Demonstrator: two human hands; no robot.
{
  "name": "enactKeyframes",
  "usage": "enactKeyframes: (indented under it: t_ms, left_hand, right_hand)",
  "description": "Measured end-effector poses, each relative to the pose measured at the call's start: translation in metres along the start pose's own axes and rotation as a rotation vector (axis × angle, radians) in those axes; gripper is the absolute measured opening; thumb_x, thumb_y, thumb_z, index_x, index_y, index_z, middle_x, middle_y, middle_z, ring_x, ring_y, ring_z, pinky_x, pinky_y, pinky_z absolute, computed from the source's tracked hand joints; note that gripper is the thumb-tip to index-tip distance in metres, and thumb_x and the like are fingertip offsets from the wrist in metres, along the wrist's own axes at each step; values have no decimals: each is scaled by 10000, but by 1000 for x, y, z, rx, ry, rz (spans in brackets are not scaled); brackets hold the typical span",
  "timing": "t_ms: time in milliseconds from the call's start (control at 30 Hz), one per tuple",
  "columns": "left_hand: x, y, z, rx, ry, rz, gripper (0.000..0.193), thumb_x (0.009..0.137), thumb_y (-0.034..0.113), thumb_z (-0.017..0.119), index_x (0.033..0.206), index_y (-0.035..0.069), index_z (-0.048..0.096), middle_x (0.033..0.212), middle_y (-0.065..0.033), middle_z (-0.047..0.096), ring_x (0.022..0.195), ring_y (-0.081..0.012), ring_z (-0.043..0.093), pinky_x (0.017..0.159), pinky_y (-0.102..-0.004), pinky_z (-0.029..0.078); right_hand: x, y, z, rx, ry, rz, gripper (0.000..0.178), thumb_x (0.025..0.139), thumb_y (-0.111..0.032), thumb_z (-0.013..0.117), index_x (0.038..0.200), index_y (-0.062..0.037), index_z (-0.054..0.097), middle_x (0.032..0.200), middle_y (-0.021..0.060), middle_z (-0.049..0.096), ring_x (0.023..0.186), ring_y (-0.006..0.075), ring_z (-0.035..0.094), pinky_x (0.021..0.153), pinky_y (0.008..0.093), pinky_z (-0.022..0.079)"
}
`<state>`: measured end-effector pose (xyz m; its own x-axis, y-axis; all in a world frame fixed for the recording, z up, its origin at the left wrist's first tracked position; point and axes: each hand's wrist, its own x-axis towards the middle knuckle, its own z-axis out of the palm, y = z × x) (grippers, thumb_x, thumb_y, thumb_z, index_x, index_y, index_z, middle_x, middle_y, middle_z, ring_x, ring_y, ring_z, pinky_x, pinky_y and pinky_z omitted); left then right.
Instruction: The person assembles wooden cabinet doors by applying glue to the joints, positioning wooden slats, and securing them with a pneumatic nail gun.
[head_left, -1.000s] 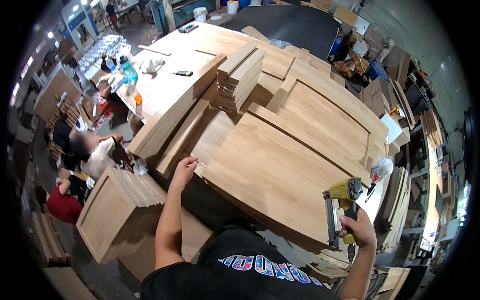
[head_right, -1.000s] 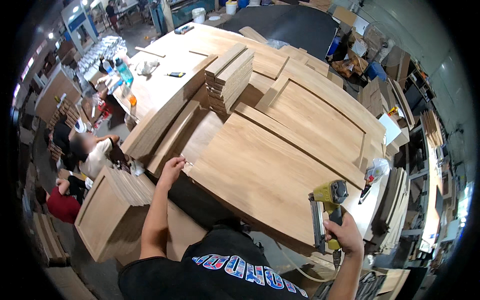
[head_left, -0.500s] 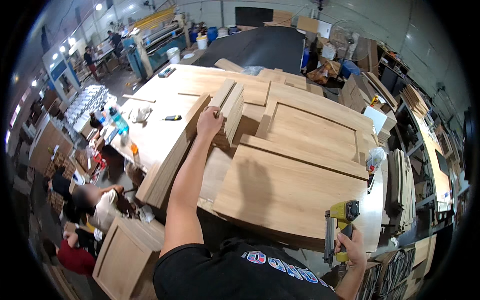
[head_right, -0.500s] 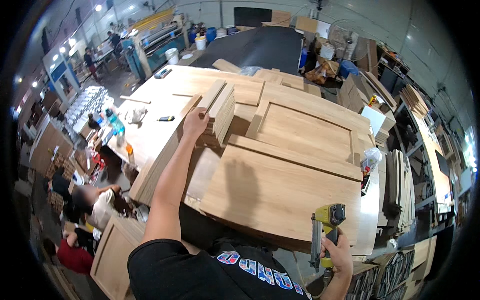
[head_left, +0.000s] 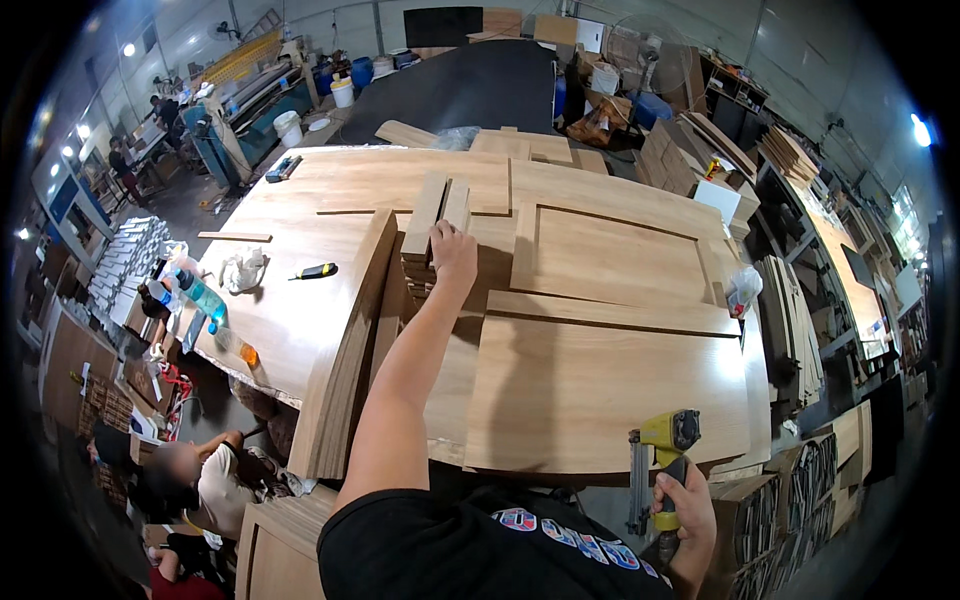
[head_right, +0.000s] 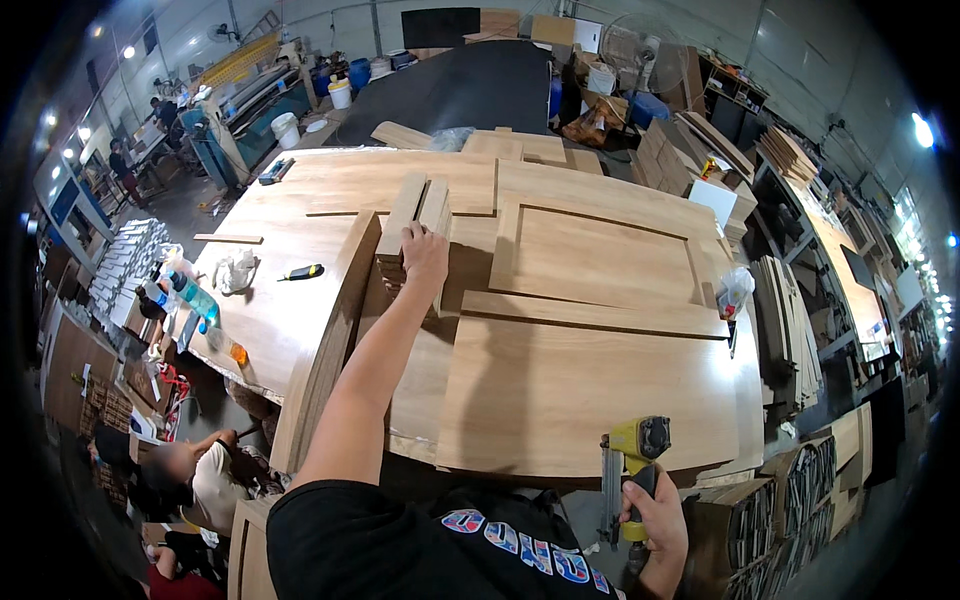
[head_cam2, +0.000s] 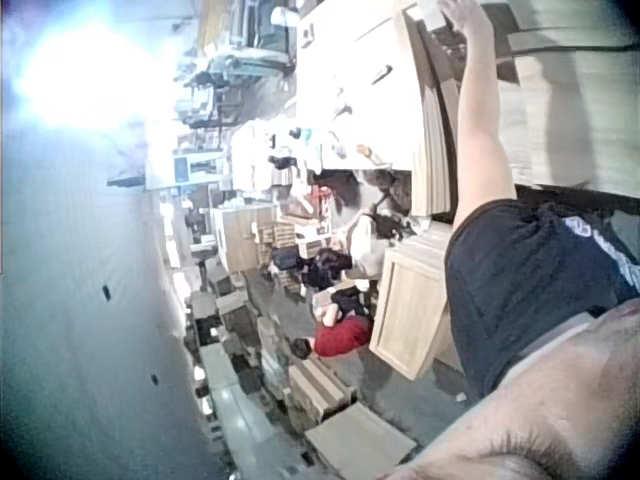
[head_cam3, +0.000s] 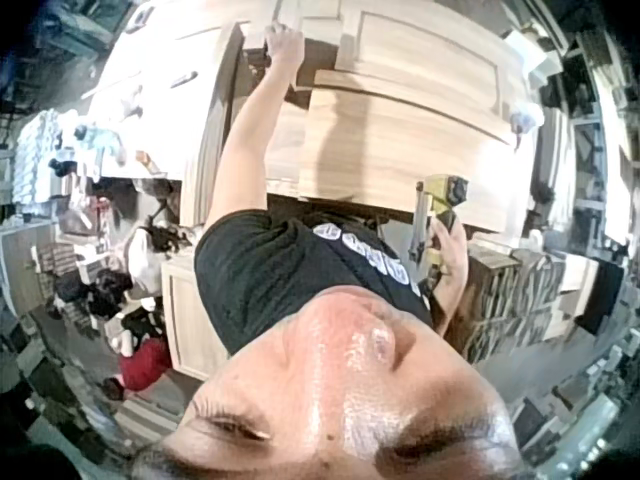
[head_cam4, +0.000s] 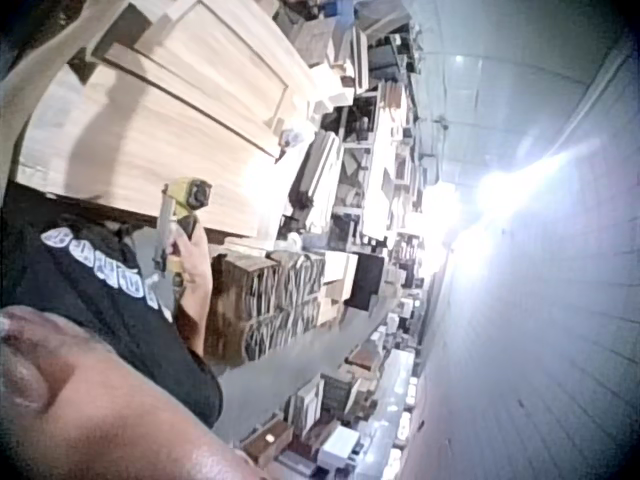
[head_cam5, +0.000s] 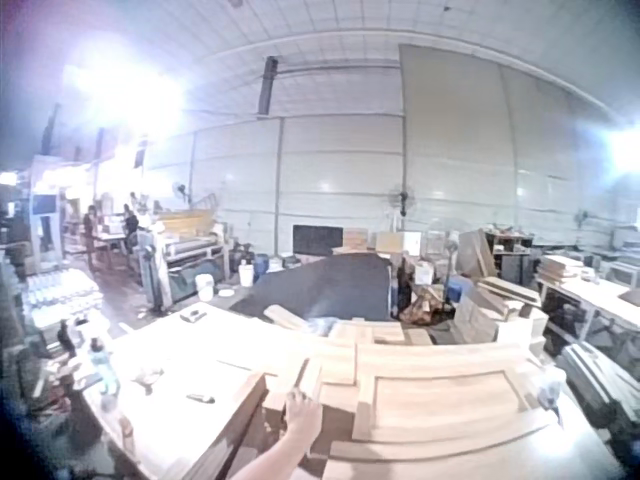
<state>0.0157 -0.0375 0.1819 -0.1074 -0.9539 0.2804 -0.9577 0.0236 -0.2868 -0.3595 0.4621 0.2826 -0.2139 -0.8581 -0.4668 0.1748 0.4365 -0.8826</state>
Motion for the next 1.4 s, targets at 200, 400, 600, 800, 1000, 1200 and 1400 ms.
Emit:
enactKeyframes:
  t_ms: [200, 400, 600, 800, 1000, 1200, 1400]
  left_hand:
    - [-27, -9, -2, -215, 183, -105, 151, 957, 199, 747, 1009, 103, 851, 1110, -119, 792, 1102, -343, 726, 862, -491, 590]
    - [-153, -6, -76, -741, 137, -219, 222, 954, 263, 770, 1003, 52, 818, 929, -188, 781, 904, -374, 785, 809, -510, 625]
    - [-309, 42, -53, -1260, -93, -476, 283, 984, 273, 725, 1049, 10, 809, 834, -183, 752, 796, -370, 747, 765, -475, 572]
    - [-350, 72, -58, -987, -38, -516, 467, 953, 348, 793, 1255, -4, 745, 1098, -223, 725, 1138, -417, 668, 1029, -545, 507]
    - [-296, 68, -21, -894, 14, -253, 881, 890, 466, 891, 1541, -31, 567, 1563, -326, 571, 1474, -504, 518, 1245, -568, 430]
    - [-246, 73, 12, -1042, -187, -276, 1018, 913, 414, 857, 1680, -83, 408, 1629, -342, 550, 1518, -477, 542, 1227, -517, 479]
    - [-251, 72, 29, -1104, -218, -328, 1008, 936, 375, 816, 1708, -68, 342, 1599, -343, 575, 1421, -502, 620, 1189, -520, 510]
  right_hand:
    - [-1, 9, 7, -13, 21, -21, 272, 1067, -60, 710, 1314, -12, 610, 800, 41, 645, 648, 151, 629, 613, 326, 556]
    - [0, 13, -6, -42, 13, -12, 253, 1072, -142, 755, 1251, -52, 600, 792, 41, 641, 627, 163, 632, 610, 340, 560]
    - [11, 6, -18, -46, -56, 50, 293, 1086, -82, 714, 1338, 2, 590, 839, 28, 630, 678, 122, 611, 630, 303, 551]
    - [28, 2, -45, -111, -158, 85, 334, 1079, -102, 741, 1349, 10, 580, 843, 16, 623, 703, 104, 601, 654, 287, 551]
    - [53, -9, -55, -174, -291, 60, 377, 1080, -109, 733, 1400, 18, 580, 844, 5, 616, 702, 93, 585, 648, 274, 524]
    - [81, -25, -22, -222, -351, 65, 413, 1069, -145, 751, 1411, 18, 587, 851, 7, 620, 686, 90, 589, 644, 275, 518]
    - [114, -56, 44, -224, -330, 114, 434, 1063, -146, 755, 1415, 40, 583, 838, 4, 625, 680, 87, 592, 644, 270, 519]
